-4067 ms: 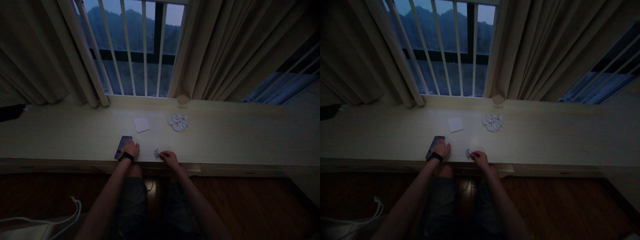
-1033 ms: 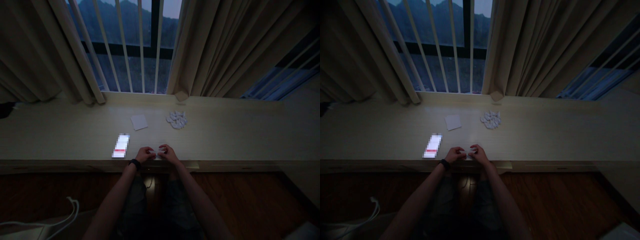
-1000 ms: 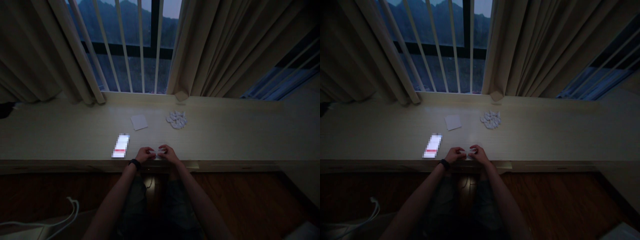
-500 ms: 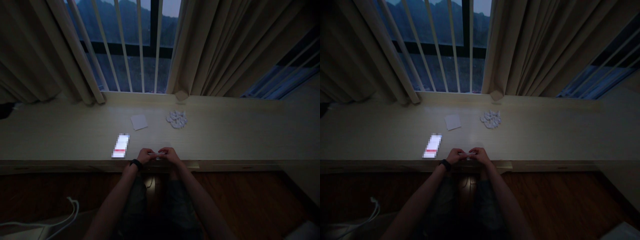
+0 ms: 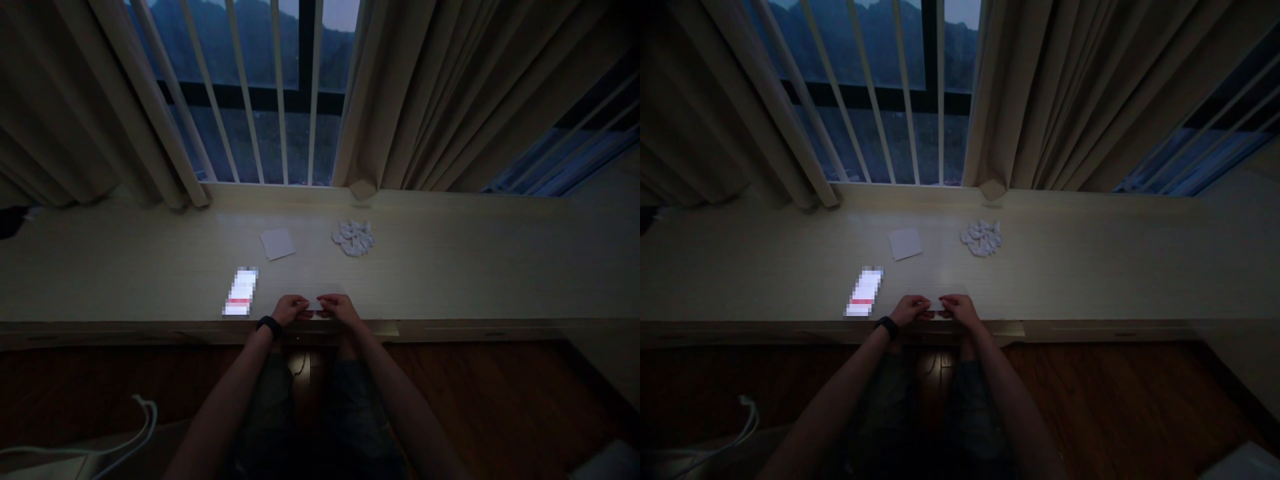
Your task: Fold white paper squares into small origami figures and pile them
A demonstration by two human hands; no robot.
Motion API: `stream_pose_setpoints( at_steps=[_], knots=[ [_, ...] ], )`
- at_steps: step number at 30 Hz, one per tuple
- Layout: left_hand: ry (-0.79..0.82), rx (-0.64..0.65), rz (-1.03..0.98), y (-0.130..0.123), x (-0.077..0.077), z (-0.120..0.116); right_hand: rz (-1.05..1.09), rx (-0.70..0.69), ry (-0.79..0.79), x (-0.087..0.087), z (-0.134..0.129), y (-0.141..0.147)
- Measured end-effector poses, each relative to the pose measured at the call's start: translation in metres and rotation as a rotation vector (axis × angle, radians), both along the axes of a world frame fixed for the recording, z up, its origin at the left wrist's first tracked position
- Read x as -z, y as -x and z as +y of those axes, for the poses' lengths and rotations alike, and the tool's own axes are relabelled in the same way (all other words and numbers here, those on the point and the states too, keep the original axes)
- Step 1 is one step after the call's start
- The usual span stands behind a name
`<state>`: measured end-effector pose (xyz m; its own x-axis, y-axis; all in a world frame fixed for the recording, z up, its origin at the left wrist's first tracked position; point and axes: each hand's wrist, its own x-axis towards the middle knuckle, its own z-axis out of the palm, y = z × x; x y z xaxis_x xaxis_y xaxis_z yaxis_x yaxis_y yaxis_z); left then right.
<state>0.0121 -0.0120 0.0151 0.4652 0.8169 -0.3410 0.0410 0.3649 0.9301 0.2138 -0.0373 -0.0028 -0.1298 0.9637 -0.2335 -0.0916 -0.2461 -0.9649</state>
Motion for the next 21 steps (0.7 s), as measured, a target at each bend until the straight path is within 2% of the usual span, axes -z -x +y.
stream_pose_setpoints(
  at_steps=[5,7,12,17,21],
  knots=[
    [-0.064,-0.008,0.045,-0.001,-0.004,-0.002,-0.308,-0.078,-0.208,-0.003,-0.002,-0.005],
    [-0.096,-0.007,0.077,0.000,-0.005,-0.003,-0.372,-0.078,-0.241,-0.002,-0.003,-0.003],
    [-0.132,-0.005,0.115,-0.001,0.000,-0.003,-0.440,0.037,-0.246,0.003,-0.005,0.007],
    [-0.181,-0.047,0.154,-0.001,0.009,-0.001,-0.432,-0.010,-0.255,0.000,-0.006,0.007],
    [-0.204,-0.006,0.131,-0.001,0.005,-0.002,-0.454,-0.074,-0.298,-0.005,-0.005,0.006]
  ],
)
